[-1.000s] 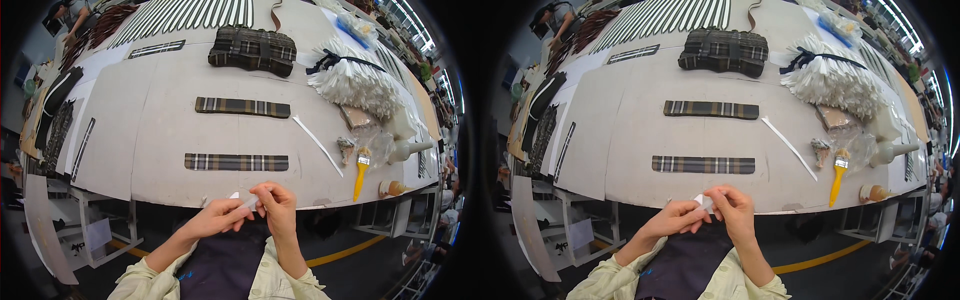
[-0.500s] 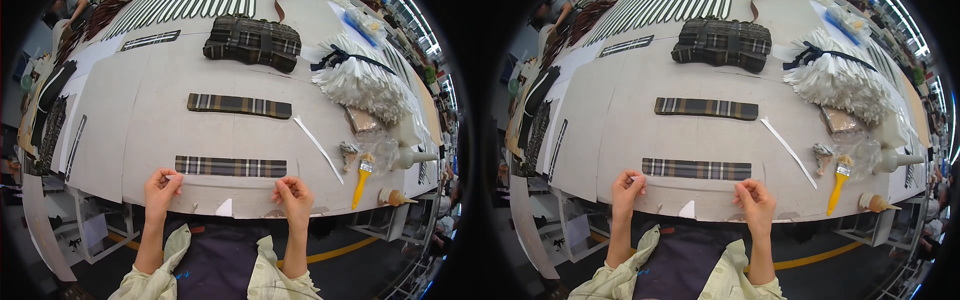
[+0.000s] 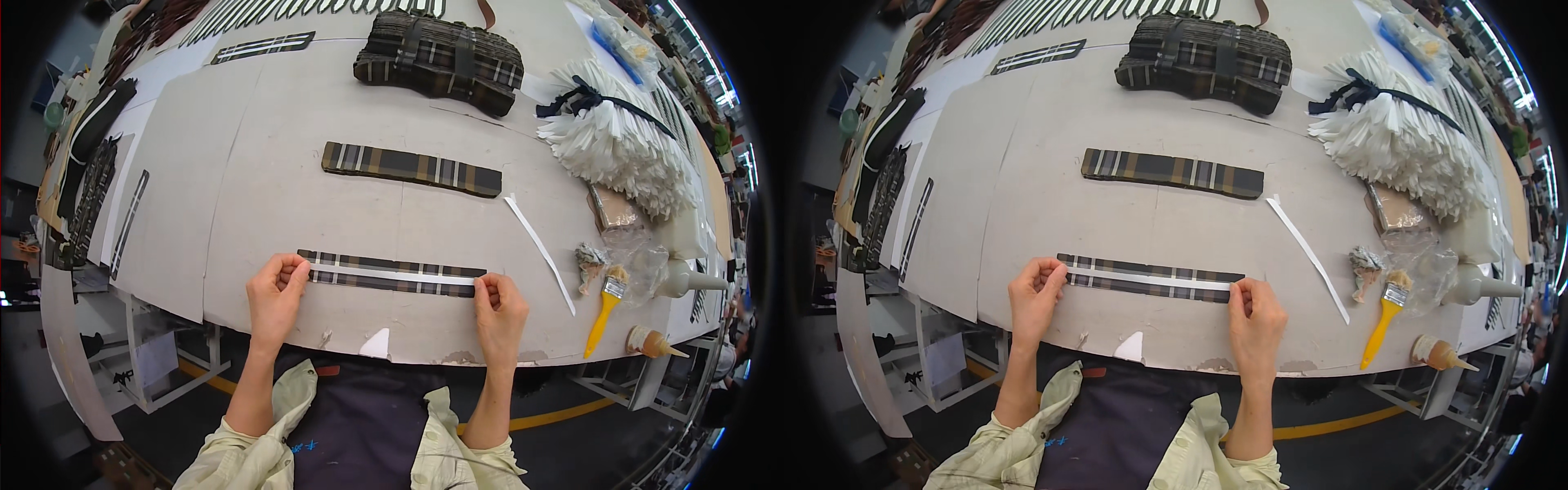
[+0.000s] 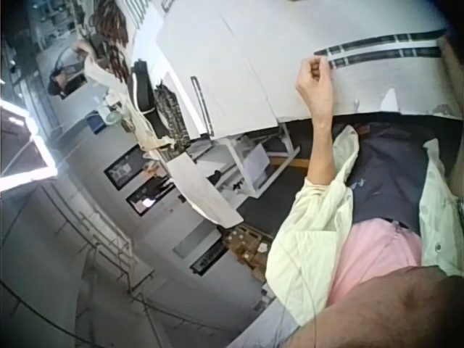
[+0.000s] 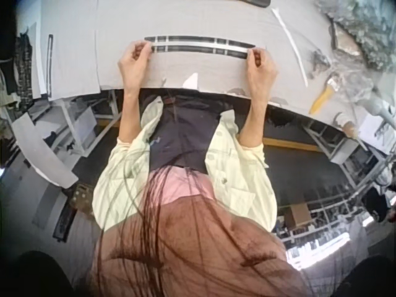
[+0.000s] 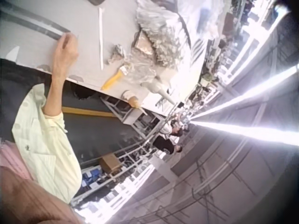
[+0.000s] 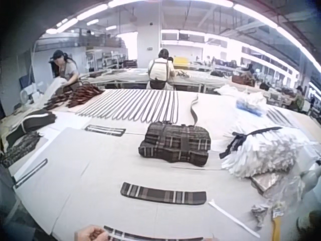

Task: The person applies glue from a squeeze bottle onto plaid fabric strips and adheres white ribbons to them. They repeat this process for multiple strips, pressing the ribbons down to secure them on a workbench in a factory setting.

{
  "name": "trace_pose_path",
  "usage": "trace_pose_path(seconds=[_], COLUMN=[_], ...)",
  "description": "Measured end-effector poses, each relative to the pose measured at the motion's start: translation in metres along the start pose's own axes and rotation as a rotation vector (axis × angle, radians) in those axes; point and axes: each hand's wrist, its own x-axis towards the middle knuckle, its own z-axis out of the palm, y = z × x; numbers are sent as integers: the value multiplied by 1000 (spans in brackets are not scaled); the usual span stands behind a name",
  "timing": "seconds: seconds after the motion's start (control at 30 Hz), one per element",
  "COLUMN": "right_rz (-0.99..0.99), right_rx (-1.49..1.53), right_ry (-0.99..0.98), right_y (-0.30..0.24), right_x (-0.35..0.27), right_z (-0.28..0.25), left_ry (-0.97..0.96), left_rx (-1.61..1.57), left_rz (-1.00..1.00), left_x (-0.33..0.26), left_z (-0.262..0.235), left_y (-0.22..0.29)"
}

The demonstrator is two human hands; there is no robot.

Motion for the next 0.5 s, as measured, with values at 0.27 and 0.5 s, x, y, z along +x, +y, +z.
trace_pose_path(seconds=[0.27,0.5], right_rz=[-81,-114], right_rx=[-65,-111], right_ry=[24,11], right_y=[-4,-8], right_x=[1,1], right_z=[1,3], left_ry=[25,31], left_rx=[62,64], left_rz=[17,16], left_x=[2,3], left_z=[4,3], left_y=[1,2])
